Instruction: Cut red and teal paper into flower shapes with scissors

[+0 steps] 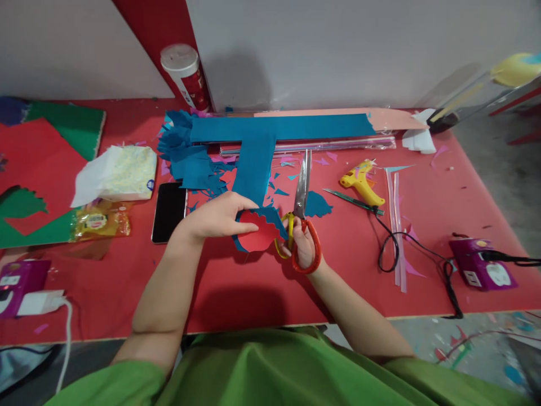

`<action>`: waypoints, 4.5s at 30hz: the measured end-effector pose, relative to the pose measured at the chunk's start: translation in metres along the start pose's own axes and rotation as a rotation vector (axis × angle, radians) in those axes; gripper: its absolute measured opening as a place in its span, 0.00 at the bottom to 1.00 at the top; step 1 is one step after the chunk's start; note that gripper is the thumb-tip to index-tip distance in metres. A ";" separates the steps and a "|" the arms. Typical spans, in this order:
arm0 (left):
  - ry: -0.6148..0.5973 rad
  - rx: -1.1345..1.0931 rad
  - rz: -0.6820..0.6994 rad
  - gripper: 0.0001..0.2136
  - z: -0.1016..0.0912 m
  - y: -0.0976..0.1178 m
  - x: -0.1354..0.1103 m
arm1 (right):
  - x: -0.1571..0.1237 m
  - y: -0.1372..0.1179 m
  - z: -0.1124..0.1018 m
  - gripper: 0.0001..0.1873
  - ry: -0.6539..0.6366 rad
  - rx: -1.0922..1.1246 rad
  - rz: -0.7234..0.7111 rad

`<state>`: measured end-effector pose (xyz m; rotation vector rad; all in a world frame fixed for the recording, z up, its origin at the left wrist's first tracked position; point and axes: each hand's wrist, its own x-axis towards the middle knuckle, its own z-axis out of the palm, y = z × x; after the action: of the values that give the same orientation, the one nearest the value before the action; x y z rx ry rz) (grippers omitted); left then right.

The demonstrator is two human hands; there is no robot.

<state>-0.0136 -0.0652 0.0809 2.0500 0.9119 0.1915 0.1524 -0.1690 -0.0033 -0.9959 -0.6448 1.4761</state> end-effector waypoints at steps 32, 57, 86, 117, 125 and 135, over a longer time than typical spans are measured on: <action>0.244 -0.464 -0.218 0.17 0.045 -0.003 0.025 | 0.006 -0.010 0.009 0.18 0.402 -0.016 -0.023; 0.277 -0.151 -0.298 0.07 0.009 0.011 0.007 | 0.002 -0.002 0.012 0.16 0.169 0.124 0.054; 0.739 -0.677 -0.169 0.09 -0.005 0.008 -0.003 | -0.014 0.002 -0.003 0.38 -0.453 -0.225 0.069; 0.723 -0.494 -0.116 0.11 0.002 0.012 -0.005 | -0.013 0.011 -0.001 0.40 -0.388 -0.179 0.026; 0.720 -0.377 -0.083 0.10 -0.001 0.012 -0.004 | -0.013 0.025 0.000 0.38 -0.378 -0.061 0.049; 0.671 -0.411 -0.090 0.09 0.000 0.013 -0.004 | -0.014 0.020 0.001 0.38 -0.425 -0.011 0.119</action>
<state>-0.0095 -0.0728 0.0919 1.5638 1.2351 0.9749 0.1406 -0.1856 -0.0165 -0.7413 -0.9083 1.8124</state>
